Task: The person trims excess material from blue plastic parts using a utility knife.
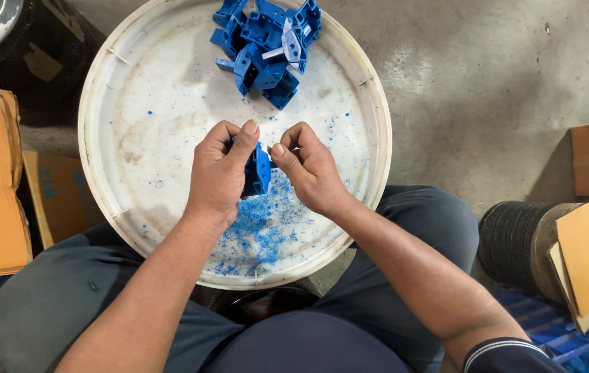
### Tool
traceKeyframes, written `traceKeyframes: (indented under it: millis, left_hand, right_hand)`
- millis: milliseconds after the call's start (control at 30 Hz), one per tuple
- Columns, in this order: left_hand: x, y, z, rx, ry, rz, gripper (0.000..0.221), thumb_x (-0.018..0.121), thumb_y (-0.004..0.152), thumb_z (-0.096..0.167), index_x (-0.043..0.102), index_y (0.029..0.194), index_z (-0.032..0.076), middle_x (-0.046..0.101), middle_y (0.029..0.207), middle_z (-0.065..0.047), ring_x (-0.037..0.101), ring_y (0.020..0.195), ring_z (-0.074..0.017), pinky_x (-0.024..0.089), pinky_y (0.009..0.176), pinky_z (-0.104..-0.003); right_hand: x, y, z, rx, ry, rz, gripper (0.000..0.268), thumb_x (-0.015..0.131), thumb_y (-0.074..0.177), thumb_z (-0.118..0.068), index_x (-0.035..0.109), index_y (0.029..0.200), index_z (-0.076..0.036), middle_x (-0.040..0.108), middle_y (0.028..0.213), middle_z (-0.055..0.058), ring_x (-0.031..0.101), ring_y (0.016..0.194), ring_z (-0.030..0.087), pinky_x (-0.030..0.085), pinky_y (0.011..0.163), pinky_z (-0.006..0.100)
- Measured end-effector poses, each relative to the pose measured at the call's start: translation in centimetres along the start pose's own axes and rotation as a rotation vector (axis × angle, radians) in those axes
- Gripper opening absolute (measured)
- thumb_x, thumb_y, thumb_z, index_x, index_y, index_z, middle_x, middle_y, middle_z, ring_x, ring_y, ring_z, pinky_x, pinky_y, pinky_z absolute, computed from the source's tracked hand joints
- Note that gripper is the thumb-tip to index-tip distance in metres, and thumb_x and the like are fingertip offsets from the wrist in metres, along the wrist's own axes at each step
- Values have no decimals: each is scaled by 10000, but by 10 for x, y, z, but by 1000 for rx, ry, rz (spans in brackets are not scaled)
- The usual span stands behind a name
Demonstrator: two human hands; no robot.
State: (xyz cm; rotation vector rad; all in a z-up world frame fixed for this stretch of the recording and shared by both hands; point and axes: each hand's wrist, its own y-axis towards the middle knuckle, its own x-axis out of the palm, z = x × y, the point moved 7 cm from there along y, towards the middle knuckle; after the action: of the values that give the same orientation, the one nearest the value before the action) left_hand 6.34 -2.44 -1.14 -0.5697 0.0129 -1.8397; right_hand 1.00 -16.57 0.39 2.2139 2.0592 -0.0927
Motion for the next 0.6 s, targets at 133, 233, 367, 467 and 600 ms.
traceKeyframes:
  millis: [133, 233, 367, 467, 600]
  left_hand:
    - [-1, 1, 0, 20, 0, 7, 332, 710, 987, 350, 572, 801, 112, 531, 687, 61, 445, 604, -17, 390, 525, -203]
    - [-4, 1, 0, 38, -16, 28, 338, 710, 983, 352, 563, 797, 111, 530, 681, 57, 452, 590, -24, 392, 510, -211]
    - [-10, 4, 3, 61, -35, 75, 335, 717, 981, 352, 567, 809, 106, 519, 689, 59, 436, 596, -22, 374, 504, -218]
    - [-14, 7, 6, 73, -29, 100, 333, 716, 981, 354, 568, 813, 106, 529, 692, 56, 448, 601, -23, 386, 512, -217]
    - [-13, 8, 8, 58, -19, 100, 330, 715, 972, 346, 570, 803, 102, 545, 678, 49, 459, 587, -33, 391, 506, -219]
  right_hand:
    - [2, -4, 4, 48, -40, -3, 234, 593, 1077, -259, 493, 1024, -53, 537, 842, -25, 470, 749, 40, 437, 649, 231]
    - [7, -8, 4, 60, -85, -6, 218, 591, 1075, -244, 498, 1018, -55, 511, 798, -32, 440, 714, 39, 411, 619, 231]
    - [16, -16, 0, 38, -67, -51, 192, 592, 1080, -222, 511, 1025, -56, 505, 807, -40, 438, 726, 39, 418, 633, 232]
    - [20, -18, -4, 23, -29, -149, 209, 603, 1076, -228, 498, 1010, -60, 506, 805, -42, 440, 714, 37, 415, 620, 231]
    - [17, -18, -6, 50, 0, -186, 228, 624, 1063, -244, 505, 1006, -58, 505, 798, -41, 442, 700, 40, 409, 609, 238]
